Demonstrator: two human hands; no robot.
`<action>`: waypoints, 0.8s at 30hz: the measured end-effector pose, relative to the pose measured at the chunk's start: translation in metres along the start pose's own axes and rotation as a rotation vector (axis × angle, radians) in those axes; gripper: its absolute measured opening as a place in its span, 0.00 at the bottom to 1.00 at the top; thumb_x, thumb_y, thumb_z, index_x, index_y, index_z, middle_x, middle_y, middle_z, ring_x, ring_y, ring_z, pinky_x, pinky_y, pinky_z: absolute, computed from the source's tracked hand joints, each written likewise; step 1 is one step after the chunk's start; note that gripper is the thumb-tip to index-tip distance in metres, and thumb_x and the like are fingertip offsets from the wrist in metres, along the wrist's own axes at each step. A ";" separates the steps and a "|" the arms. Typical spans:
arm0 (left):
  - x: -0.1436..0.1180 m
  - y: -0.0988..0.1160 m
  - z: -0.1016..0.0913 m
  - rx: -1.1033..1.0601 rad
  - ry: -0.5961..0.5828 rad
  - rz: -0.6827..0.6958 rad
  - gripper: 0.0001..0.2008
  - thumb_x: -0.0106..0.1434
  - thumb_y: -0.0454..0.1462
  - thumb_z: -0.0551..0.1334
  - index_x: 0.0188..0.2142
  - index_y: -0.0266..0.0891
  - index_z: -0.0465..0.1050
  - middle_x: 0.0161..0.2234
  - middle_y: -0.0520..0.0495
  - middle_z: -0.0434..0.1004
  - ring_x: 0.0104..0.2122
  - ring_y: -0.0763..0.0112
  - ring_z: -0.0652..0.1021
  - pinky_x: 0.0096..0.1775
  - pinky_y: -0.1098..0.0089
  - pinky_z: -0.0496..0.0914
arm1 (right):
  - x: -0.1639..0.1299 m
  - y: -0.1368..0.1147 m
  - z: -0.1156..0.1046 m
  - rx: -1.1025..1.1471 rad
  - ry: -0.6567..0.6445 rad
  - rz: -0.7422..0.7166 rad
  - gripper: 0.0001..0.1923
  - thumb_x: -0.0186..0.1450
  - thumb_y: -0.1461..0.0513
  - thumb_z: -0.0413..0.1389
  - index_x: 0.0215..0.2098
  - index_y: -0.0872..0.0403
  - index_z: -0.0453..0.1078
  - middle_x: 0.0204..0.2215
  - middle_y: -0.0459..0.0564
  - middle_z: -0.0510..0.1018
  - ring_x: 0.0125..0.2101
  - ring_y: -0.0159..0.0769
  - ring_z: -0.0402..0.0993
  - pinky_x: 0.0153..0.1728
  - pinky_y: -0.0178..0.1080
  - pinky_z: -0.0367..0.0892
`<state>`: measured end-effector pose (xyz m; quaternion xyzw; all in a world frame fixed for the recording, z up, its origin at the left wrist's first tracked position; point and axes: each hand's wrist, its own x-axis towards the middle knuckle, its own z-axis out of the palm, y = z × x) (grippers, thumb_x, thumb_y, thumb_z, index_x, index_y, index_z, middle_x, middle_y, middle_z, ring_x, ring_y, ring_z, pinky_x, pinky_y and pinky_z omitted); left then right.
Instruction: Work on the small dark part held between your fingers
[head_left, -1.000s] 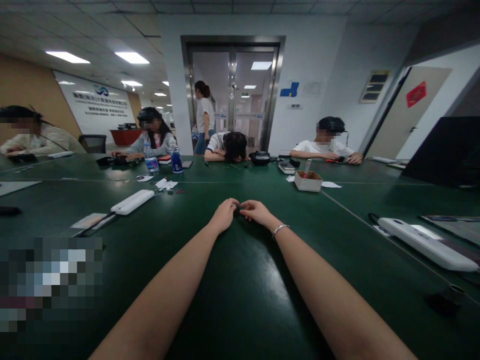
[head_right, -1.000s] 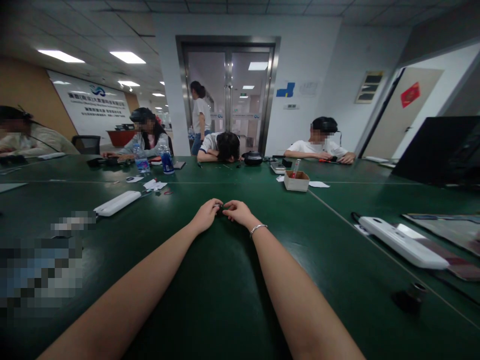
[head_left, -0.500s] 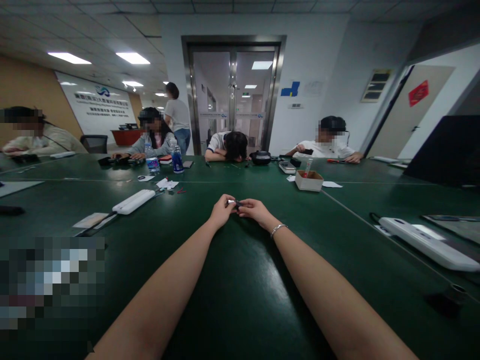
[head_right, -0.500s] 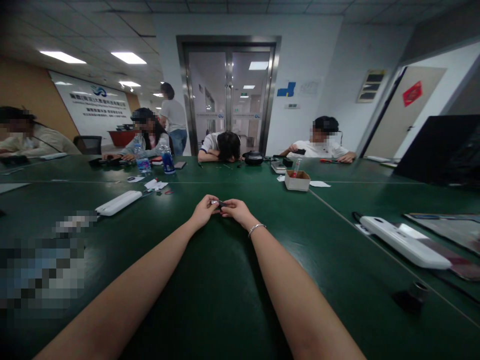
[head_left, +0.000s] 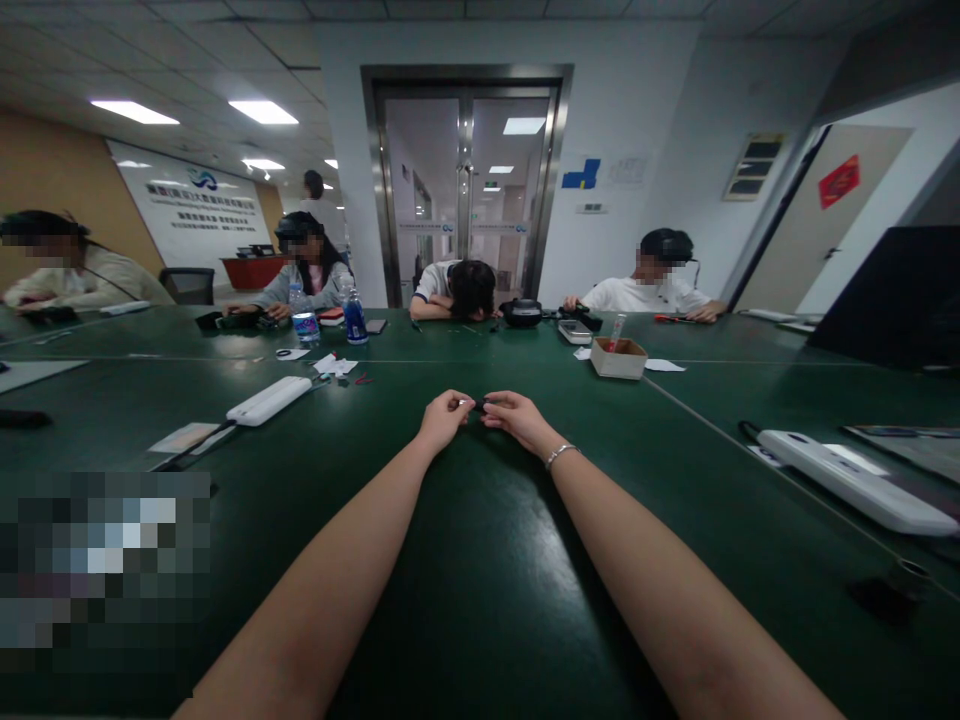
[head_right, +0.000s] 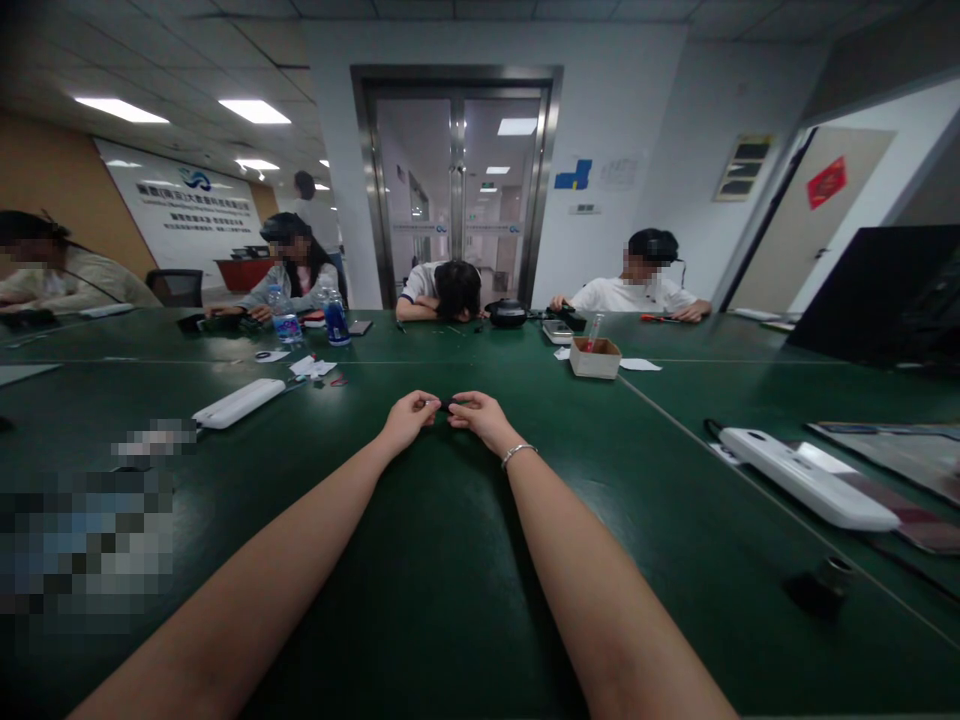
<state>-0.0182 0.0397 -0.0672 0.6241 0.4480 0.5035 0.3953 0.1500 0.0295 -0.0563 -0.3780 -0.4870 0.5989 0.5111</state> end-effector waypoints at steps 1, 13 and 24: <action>0.000 0.000 0.000 -0.007 0.001 -0.010 0.12 0.55 0.42 0.64 0.33 0.35 0.72 0.25 0.50 0.71 0.26 0.74 0.74 0.30 0.71 0.71 | 0.000 0.000 0.000 0.002 -0.003 -0.002 0.10 0.58 0.73 0.60 0.37 0.59 0.67 0.26 0.49 0.76 0.24 0.29 0.76 0.27 0.29 0.74; -0.002 0.003 -0.003 0.185 -0.013 0.007 0.19 0.56 0.52 0.58 0.27 0.37 0.69 0.20 0.52 0.69 0.20 0.74 0.69 0.25 0.72 0.63 | -0.004 -0.003 0.000 -0.020 -0.032 0.010 0.15 0.53 0.73 0.63 0.36 0.57 0.67 0.24 0.46 0.76 0.25 0.30 0.75 0.26 0.29 0.72; -0.013 0.018 -0.010 0.523 -0.053 0.088 0.24 0.62 0.54 0.48 0.25 0.40 0.69 0.23 0.50 0.71 0.24 0.69 0.69 0.27 0.70 0.57 | -0.005 -0.005 0.001 -0.017 -0.046 0.040 0.12 0.56 0.73 0.61 0.36 0.59 0.68 0.25 0.49 0.76 0.24 0.28 0.75 0.26 0.27 0.72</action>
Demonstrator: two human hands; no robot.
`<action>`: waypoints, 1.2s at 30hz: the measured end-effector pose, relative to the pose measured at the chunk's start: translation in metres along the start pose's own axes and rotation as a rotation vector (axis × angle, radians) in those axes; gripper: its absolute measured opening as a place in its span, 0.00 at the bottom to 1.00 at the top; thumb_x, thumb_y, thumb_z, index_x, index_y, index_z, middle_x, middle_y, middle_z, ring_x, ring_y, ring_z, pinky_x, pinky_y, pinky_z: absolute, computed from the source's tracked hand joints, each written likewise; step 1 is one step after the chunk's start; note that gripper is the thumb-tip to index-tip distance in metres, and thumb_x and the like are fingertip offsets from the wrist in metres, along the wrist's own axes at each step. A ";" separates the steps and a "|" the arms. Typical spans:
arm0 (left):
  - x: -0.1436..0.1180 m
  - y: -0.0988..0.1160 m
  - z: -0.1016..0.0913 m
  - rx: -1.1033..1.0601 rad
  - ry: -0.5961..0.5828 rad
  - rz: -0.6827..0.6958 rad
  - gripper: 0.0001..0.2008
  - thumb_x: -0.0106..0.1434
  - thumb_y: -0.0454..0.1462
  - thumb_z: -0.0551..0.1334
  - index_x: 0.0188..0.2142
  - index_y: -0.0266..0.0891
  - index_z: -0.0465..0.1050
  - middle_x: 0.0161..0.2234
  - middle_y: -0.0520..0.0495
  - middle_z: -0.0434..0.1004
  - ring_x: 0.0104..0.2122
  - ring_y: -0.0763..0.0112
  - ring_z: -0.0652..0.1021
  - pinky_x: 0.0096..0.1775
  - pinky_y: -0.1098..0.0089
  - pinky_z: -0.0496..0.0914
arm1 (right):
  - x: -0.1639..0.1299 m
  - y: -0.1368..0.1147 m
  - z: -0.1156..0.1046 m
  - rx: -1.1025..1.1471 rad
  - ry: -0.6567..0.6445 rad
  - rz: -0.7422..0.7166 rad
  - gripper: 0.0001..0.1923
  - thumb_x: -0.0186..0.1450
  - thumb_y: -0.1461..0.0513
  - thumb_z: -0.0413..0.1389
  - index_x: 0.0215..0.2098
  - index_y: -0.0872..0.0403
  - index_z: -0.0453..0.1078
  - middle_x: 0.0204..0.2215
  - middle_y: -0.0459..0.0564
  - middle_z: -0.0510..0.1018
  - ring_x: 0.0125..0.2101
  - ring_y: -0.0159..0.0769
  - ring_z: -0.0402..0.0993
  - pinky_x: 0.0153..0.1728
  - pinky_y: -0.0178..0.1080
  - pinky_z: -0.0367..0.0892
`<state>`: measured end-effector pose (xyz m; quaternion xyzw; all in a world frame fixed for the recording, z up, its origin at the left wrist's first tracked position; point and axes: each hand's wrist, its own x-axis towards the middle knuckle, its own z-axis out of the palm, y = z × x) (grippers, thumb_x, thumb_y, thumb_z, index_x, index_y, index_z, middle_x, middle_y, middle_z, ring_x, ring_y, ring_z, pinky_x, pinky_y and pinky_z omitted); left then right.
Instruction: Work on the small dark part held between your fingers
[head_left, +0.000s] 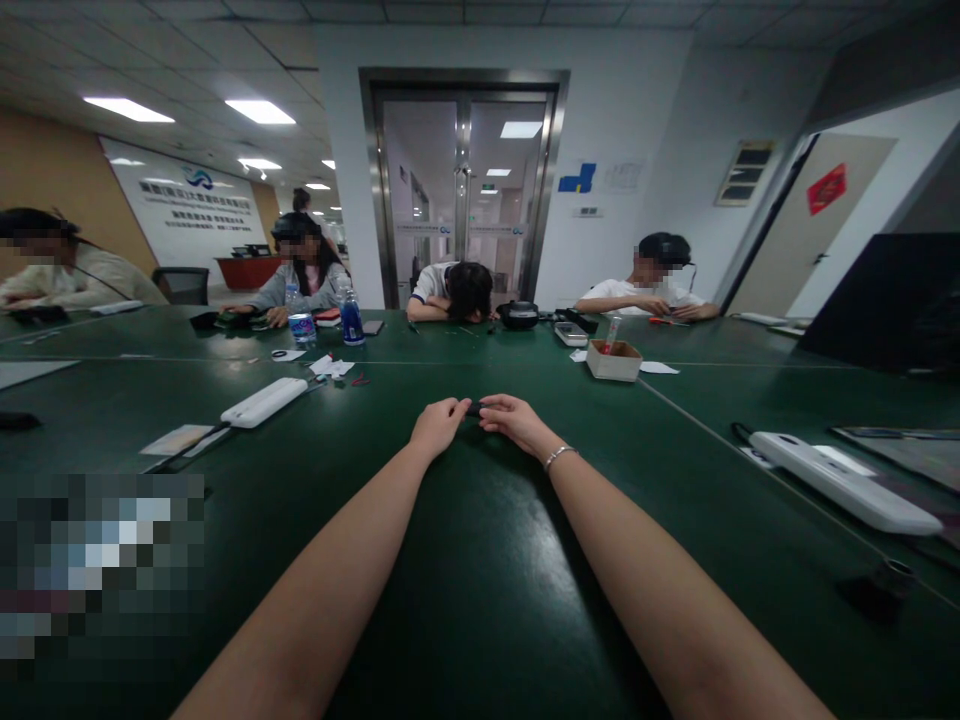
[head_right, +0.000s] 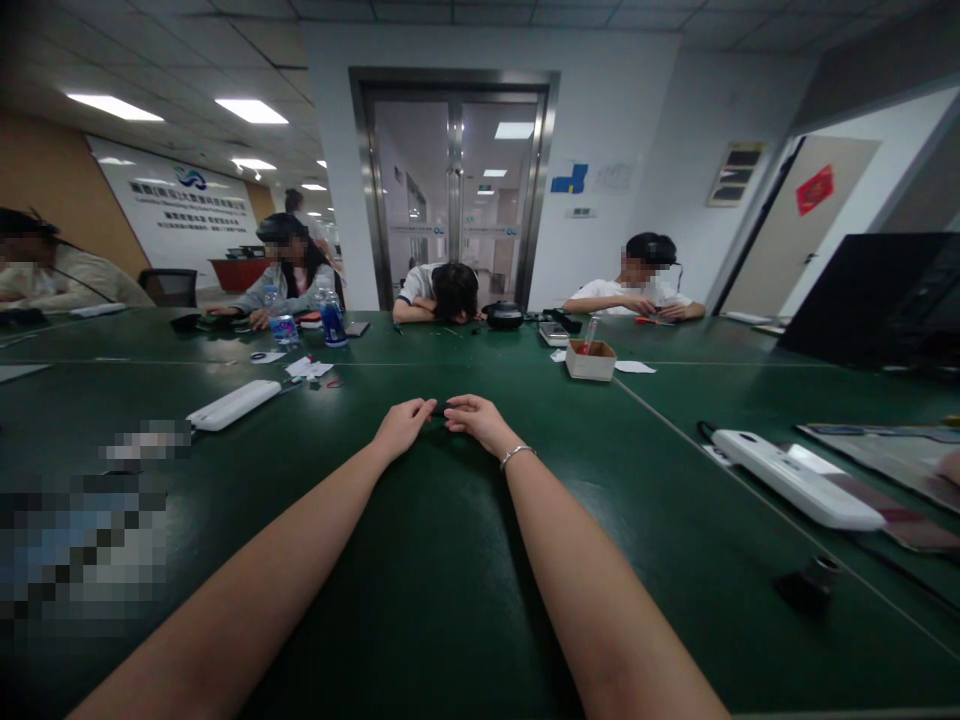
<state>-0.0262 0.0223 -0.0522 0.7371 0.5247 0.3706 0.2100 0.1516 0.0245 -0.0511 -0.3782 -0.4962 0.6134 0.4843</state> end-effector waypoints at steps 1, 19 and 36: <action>0.000 0.000 0.000 -0.001 0.003 0.015 0.23 0.62 0.53 0.49 0.26 0.40 0.70 0.24 0.50 0.71 0.25 0.69 0.70 0.28 0.70 0.58 | 0.001 0.000 0.000 0.006 0.003 0.004 0.11 0.56 0.72 0.62 0.36 0.60 0.68 0.25 0.49 0.76 0.23 0.28 0.74 0.25 0.27 0.72; 0.007 -0.014 0.011 -0.337 0.012 0.090 0.11 0.62 0.45 0.54 0.36 0.41 0.67 0.25 0.52 0.69 0.27 0.72 0.71 0.31 0.71 0.65 | 0.004 0.003 0.000 0.033 0.025 -0.005 0.05 0.60 0.68 0.61 0.32 0.63 0.69 0.22 0.54 0.75 0.20 0.29 0.72 0.21 0.28 0.69; 0.010 -0.015 0.014 -0.336 0.002 0.021 0.11 0.63 0.40 0.50 0.41 0.41 0.66 0.24 0.53 0.68 0.26 0.72 0.70 0.31 0.71 0.64 | 0.004 0.003 -0.001 0.041 -0.004 -0.009 0.08 0.57 0.68 0.63 0.32 0.62 0.68 0.21 0.52 0.75 0.20 0.29 0.72 0.21 0.28 0.69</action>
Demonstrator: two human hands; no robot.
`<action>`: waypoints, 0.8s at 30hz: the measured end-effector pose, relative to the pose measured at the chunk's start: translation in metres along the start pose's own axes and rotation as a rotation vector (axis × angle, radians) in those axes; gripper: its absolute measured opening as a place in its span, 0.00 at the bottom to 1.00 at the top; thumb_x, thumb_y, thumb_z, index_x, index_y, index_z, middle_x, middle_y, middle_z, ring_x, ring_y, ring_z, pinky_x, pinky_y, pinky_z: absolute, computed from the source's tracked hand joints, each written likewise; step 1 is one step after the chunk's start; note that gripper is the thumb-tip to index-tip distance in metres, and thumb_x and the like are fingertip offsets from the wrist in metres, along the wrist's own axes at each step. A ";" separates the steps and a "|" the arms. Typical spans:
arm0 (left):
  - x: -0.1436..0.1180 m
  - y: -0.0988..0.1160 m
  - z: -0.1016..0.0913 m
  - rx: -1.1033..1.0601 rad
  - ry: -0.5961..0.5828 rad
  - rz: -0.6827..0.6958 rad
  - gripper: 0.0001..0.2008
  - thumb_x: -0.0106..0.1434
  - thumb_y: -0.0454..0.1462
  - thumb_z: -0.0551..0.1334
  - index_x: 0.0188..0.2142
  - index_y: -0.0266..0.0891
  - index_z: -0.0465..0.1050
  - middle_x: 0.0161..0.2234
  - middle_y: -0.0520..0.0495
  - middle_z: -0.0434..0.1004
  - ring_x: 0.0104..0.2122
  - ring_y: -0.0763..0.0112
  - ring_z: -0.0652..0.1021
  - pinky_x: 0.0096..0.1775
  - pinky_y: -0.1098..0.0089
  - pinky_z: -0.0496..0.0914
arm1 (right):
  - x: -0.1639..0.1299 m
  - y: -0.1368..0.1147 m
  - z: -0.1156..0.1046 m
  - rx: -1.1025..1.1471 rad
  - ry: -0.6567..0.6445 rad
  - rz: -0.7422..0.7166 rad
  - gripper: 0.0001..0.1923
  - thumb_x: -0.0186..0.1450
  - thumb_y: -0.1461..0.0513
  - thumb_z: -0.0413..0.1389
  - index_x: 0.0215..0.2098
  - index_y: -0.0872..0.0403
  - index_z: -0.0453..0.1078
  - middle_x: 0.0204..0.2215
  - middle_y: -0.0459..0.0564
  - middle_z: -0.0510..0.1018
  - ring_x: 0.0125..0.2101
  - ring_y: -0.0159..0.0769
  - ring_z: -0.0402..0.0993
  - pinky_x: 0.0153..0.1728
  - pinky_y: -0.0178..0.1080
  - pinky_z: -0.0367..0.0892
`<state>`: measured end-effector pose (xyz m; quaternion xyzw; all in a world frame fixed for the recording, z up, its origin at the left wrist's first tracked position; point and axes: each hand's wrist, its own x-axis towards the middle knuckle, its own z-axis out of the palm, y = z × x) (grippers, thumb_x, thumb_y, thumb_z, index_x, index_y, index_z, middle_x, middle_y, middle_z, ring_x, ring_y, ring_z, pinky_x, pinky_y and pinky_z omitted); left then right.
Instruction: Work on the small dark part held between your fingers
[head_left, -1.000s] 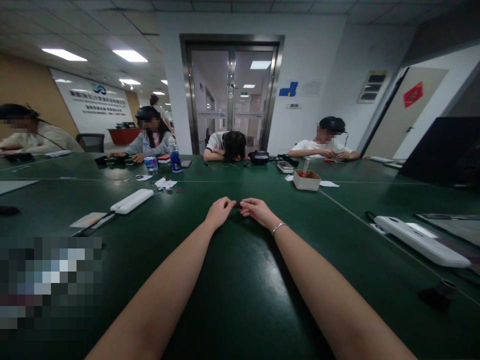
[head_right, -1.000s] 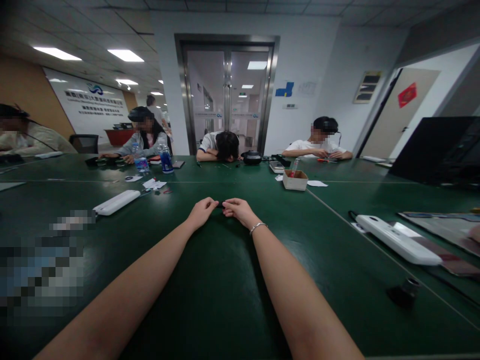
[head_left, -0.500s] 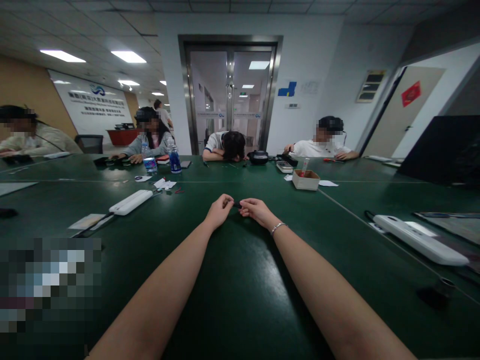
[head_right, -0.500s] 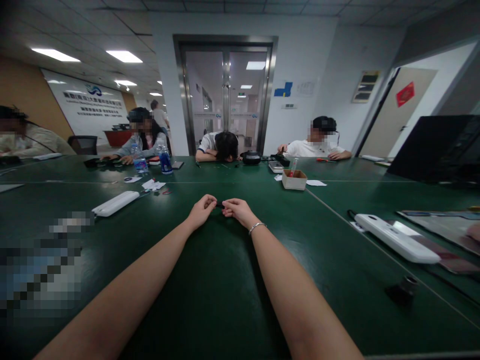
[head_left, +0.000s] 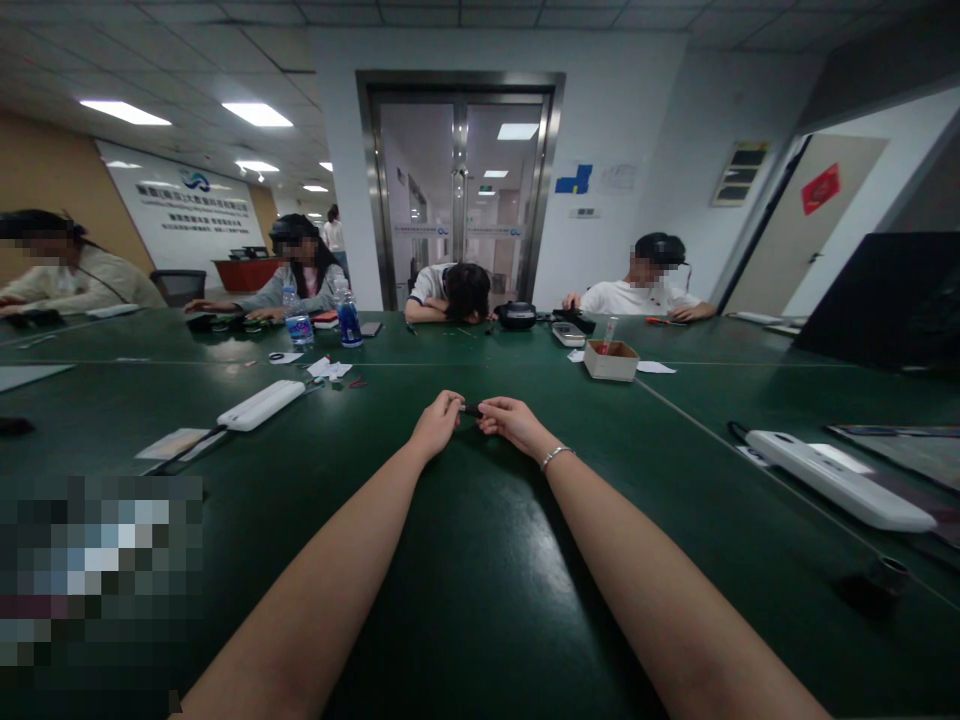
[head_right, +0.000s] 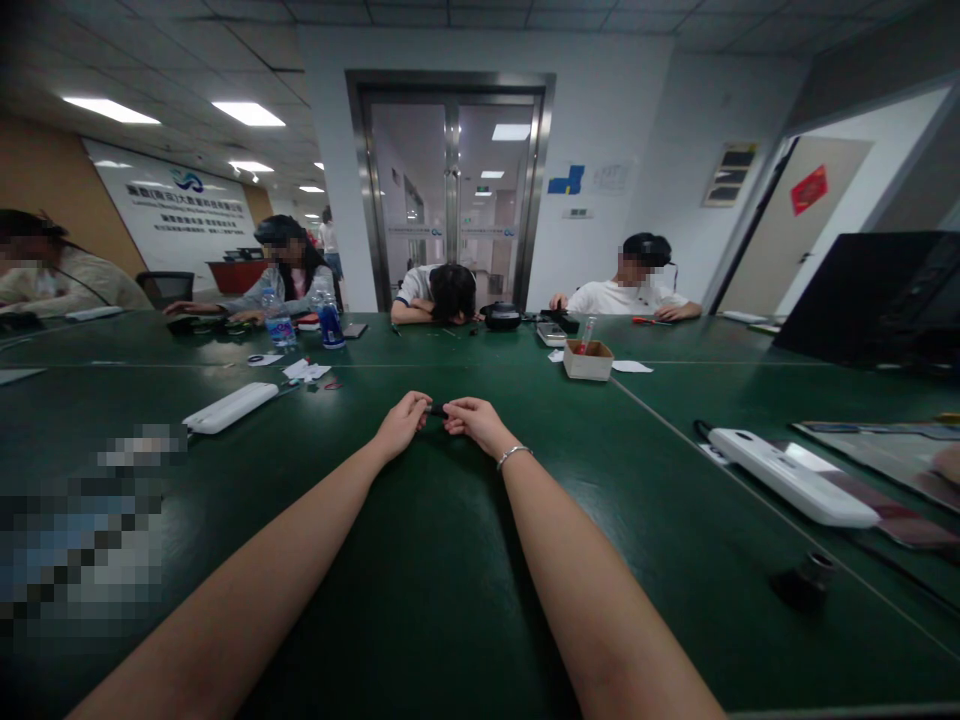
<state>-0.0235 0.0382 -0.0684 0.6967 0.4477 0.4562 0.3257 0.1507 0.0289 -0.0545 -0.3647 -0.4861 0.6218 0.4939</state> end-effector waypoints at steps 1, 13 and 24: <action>0.000 0.000 0.000 0.010 0.009 0.011 0.10 0.63 0.40 0.51 0.41 0.41 0.66 0.25 0.52 0.69 0.27 0.72 0.71 0.32 0.71 0.65 | 0.000 0.000 0.000 0.001 0.001 -0.002 0.08 0.57 0.68 0.63 0.32 0.62 0.68 0.21 0.52 0.74 0.20 0.29 0.72 0.20 0.28 0.69; 0.000 0.002 -0.001 -0.001 0.008 0.011 0.10 0.63 0.41 0.51 0.40 0.41 0.67 0.29 0.51 0.70 0.30 0.72 0.71 0.35 0.71 0.65 | -0.001 -0.001 0.000 0.005 0.013 0.002 0.08 0.57 0.68 0.63 0.32 0.61 0.68 0.21 0.51 0.74 0.21 0.29 0.72 0.20 0.28 0.69; -0.002 0.005 -0.002 0.048 0.013 0.008 0.11 0.63 0.41 0.52 0.42 0.41 0.66 0.26 0.52 0.70 0.29 0.71 0.72 0.34 0.70 0.65 | -0.001 -0.001 0.000 -0.010 0.012 0.002 0.09 0.55 0.67 0.64 0.32 0.61 0.68 0.22 0.51 0.74 0.21 0.30 0.72 0.20 0.29 0.69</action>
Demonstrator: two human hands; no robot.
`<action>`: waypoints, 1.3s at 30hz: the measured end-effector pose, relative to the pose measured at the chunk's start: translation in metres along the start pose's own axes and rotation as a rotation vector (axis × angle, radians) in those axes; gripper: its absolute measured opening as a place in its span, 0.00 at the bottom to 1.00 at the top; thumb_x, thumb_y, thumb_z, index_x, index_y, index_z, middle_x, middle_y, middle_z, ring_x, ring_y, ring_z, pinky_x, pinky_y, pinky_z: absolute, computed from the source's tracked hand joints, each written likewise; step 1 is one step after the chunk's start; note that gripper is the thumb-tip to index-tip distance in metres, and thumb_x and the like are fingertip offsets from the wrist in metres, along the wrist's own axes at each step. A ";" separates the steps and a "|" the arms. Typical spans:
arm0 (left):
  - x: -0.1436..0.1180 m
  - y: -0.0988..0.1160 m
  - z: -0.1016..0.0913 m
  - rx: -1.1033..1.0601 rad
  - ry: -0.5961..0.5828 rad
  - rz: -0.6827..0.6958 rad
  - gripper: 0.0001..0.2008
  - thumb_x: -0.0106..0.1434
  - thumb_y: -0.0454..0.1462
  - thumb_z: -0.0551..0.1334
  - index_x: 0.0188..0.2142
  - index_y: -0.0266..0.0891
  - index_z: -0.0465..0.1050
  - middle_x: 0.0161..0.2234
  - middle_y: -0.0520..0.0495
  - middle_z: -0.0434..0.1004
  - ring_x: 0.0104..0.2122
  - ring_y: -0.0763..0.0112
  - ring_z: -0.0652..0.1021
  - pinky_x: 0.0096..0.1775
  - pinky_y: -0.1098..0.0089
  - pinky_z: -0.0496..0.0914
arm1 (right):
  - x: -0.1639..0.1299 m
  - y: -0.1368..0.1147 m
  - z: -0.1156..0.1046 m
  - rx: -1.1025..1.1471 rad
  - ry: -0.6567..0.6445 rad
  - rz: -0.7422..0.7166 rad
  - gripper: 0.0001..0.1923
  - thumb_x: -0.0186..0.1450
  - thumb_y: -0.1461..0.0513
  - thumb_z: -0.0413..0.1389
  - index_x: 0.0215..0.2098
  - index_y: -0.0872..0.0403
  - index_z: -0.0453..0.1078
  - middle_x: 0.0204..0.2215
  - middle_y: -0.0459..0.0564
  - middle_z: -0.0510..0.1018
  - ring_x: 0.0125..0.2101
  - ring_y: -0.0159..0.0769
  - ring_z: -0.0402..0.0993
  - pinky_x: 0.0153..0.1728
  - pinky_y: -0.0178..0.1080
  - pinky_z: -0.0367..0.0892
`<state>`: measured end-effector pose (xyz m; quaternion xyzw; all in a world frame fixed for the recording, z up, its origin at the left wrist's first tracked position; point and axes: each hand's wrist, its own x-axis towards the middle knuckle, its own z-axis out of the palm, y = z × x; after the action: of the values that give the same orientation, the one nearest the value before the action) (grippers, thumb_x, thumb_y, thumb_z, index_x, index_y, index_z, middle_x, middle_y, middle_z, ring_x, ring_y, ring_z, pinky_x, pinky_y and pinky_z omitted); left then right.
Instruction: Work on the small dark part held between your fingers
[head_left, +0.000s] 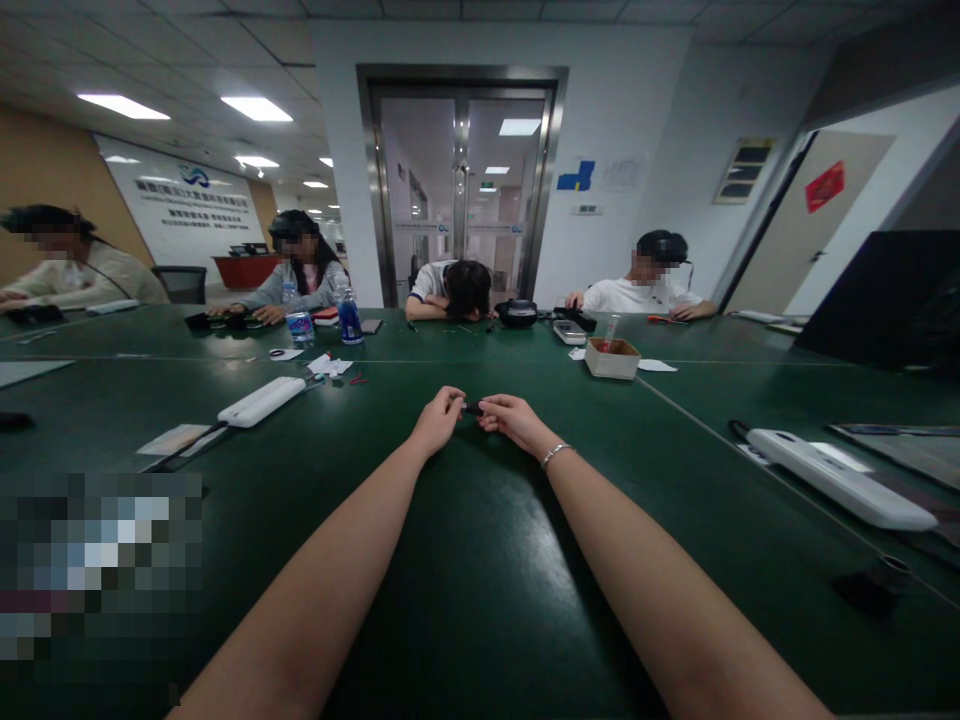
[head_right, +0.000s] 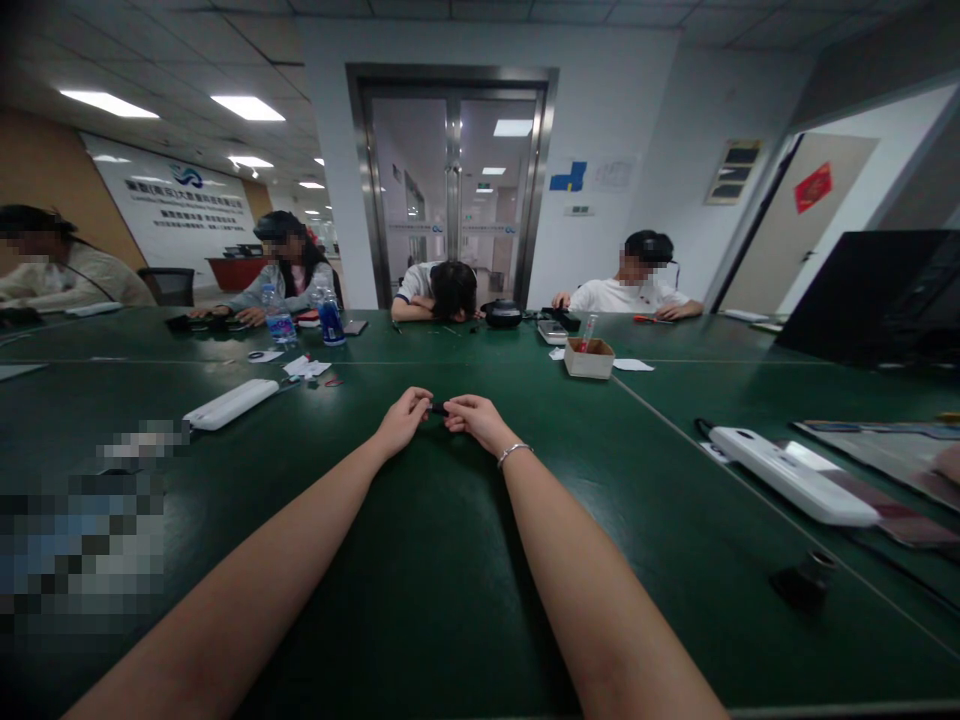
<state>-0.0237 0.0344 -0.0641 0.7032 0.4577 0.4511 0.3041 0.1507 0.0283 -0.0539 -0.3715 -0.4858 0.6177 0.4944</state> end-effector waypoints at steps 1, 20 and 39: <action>0.000 0.000 0.000 0.005 0.011 0.008 0.10 0.63 0.40 0.53 0.42 0.41 0.66 0.27 0.52 0.70 0.30 0.71 0.72 0.35 0.70 0.65 | 0.000 0.000 0.000 0.000 -0.002 -0.002 0.09 0.56 0.67 0.64 0.31 0.61 0.69 0.22 0.51 0.74 0.21 0.30 0.72 0.20 0.29 0.69; 0.003 -0.006 0.001 -0.075 0.027 0.001 0.10 0.63 0.41 0.52 0.41 0.40 0.66 0.28 0.51 0.70 0.29 0.72 0.72 0.32 0.72 0.65 | 0.000 0.001 0.000 0.035 -0.020 -0.003 0.10 0.56 0.67 0.65 0.31 0.61 0.68 0.21 0.51 0.74 0.21 0.29 0.72 0.20 0.28 0.69; 0.002 -0.004 0.000 -0.063 0.020 -0.003 0.10 0.61 0.38 0.53 0.41 0.40 0.67 0.27 0.51 0.69 0.29 0.72 0.71 0.32 0.72 0.64 | 0.000 0.001 -0.001 0.027 -0.030 -0.009 0.11 0.55 0.67 0.65 0.32 0.60 0.68 0.22 0.50 0.74 0.21 0.29 0.72 0.21 0.29 0.69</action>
<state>-0.0247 0.0375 -0.0664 0.6882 0.4472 0.4718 0.3221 0.1513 0.0286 -0.0552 -0.3535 -0.4863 0.6274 0.4948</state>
